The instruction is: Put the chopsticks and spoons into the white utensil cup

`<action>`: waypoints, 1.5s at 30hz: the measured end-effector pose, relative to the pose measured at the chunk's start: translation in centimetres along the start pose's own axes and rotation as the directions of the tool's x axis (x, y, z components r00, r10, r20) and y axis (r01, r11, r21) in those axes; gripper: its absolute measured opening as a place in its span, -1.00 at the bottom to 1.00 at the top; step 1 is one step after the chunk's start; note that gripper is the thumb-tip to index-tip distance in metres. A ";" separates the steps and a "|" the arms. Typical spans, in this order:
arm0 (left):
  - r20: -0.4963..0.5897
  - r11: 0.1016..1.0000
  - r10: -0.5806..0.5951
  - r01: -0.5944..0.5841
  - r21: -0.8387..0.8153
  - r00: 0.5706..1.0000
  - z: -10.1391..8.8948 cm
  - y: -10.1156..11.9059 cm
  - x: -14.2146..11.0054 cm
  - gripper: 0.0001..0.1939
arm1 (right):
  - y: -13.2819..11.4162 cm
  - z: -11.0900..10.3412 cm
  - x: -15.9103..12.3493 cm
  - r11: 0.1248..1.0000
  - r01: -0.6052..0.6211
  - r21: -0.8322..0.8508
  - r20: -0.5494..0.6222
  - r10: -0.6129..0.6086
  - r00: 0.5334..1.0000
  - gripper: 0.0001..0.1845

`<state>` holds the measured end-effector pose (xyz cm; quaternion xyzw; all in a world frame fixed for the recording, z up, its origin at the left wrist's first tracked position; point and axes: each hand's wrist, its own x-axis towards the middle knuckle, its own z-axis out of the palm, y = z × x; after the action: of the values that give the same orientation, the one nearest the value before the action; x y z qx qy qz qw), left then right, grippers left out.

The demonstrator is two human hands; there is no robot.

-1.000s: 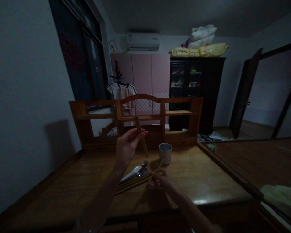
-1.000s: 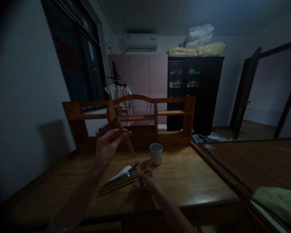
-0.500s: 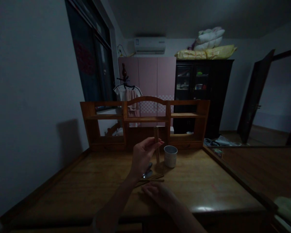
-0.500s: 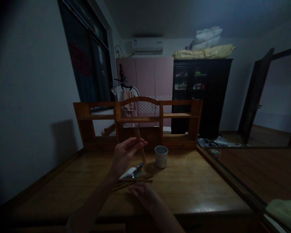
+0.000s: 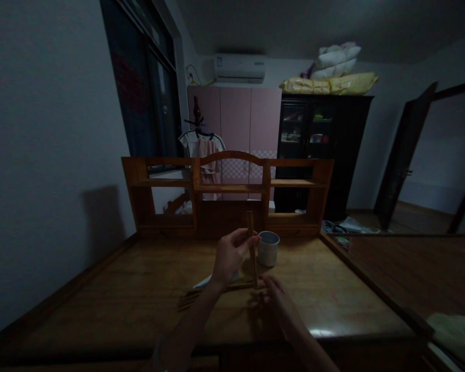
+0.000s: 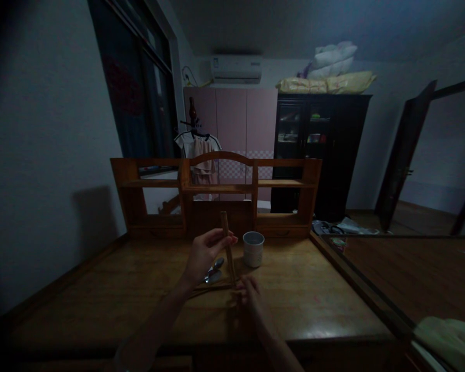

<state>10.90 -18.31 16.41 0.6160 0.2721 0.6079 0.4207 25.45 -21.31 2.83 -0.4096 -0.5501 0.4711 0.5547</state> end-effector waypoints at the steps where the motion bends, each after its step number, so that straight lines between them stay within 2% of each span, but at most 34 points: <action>1: -0.004 1.000 -0.010 0.010 -0.004 1.000 0.0 -0.2 0.0 -0.82 | -0.6 -0.2 -0.1 0.992 0.053 -0.117 -0.070 -0.061 0.996 -0.67; 3: -0.008 0.999 -0.026 0.026 -0.020 1.000 0.2 -0.4 -0.2 -0.82 | -2.3 -0.6 -0.4 0.937 0.127 -0.325 -0.147 -0.183 0.972 -0.65; 5: 0.008 0.998 -0.041 0.041 -0.052 0.999 0.6 -0.7 -0.2 -0.82 | -4.4 -0.9 -0.5 0.864 0.231 -0.447 -0.076 -0.294 0.953 -0.66; 7: 0.037 0.995 -0.056 0.059 -0.081 0.998 1.2 -1.1 -0.3 -0.82 | -6.3 -1.2 -0.3 0.802 0.335 -0.494 0.031 -0.370 0.929 -0.71; 9: 0.061 0.993 -0.068 0.073 -0.095 0.996 2.1 -1.6 -0.3 -0.83 | -7.6 -1.8 0.3 0.749 0.401 -0.527 0.107 -0.410 0.906 -0.77; 12: 0.071 0.995 -0.065 0.070 -0.076 0.995 3.3 -2.3 -0.4 -0.84 | -8.2 -3.2 1.4 0.705 0.441 -0.555 0.175 -0.420 0.891 -0.83; 18: 0.106 0.999 -0.032 0.031 0.014 0.994 4.6 -3.8 -0.9 -0.85 | -7.4 -5.7 2.5 0.807 0.406 -0.430 0.260 -0.320 0.911 -0.84; 23: 0.155 0.998 -0.061 0.061 0.006 0.986 4.7 -5.4 -1.3 -0.85 | -6.1 -6.0 2.1 0.846 0.357 -0.396 0.263 -0.268 0.927 -0.83; 27: 0.193 0.998 -0.054 0.057 -0.011 0.980 4.4 -5.7 -1.6 -0.83 | -5.7 -6.3 2.0 0.848 0.364 -0.386 0.282 -0.267 0.922 -0.79; 29: 0.208 0.998 -0.055 0.061 -0.022 0.977 4.3 -5.7 -1.6 -0.83 | -6.3 -7.0 2.0 0.830 0.360 -0.426 0.324 -0.232 0.917 -0.78; 31: 0.221 0.998 -0.051 0.060 -0.036 0.974 4.1 -5.8 -1.6 -0.83 | -7.6 -7.9 2.2 0.793 0.350 -0.499 0.318 -0.208 0.925 -0.76; 33: 0.227 0.996 -0.051 0.066 -0.059 0.973 4.0 -5.9 -1.6 -0.81 | -9.5 -8.8 2.4 0.760 0.338 -0.554 0.224 -0.255 0.941 -0.75; 35: 0.229 0.992 -0.066 0.089 -0.091 0.971 4.0 -5.9 -1.5 -0.79 | -11.5 -9.1 2.6 0.760 0.349 -0.548 0.136 -0.330 0.934 -0.75; 37: 0.241 0.990 -0.082 0.107 -0.093 0.967 4.1 -6.0 -1.5 -0.76 | -13.0 -8.7 2.9 0.778 0.370 -0.508 0.131 -0.355 0.926 -0.75; 39: 0.264 0.995 -0.081 0.096 -0.042 0.961 4.3 -6.0 -1.7 -0.75 | -13.7 -7.8 3.1 0.792 0.391 -0.469 0.177 -0.350 0.920 -0.76; 42: 0.302 0.994 -0.078 0.049 0.100 0.950 4.4 -6.6 -2.0 -0.75 | -13.7 -6.4 3.4 0.794 0.419 -0.440 0.231 -0.351 0.908 -0.81; 45: 0.350 0.973 -0.089 0.006 0.232 0.933 3.7 -7.5 -2.2 -0.75 | -12.9 -5.9 3.6 0.801 0.413 -0.433 0.267 -0.323 0.908 -0.83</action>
<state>15.63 -17.13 9.24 0.7535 0.2735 0.4403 0.4045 32.10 -20.25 15.89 -0.3748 -0.7663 0.2375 0.4647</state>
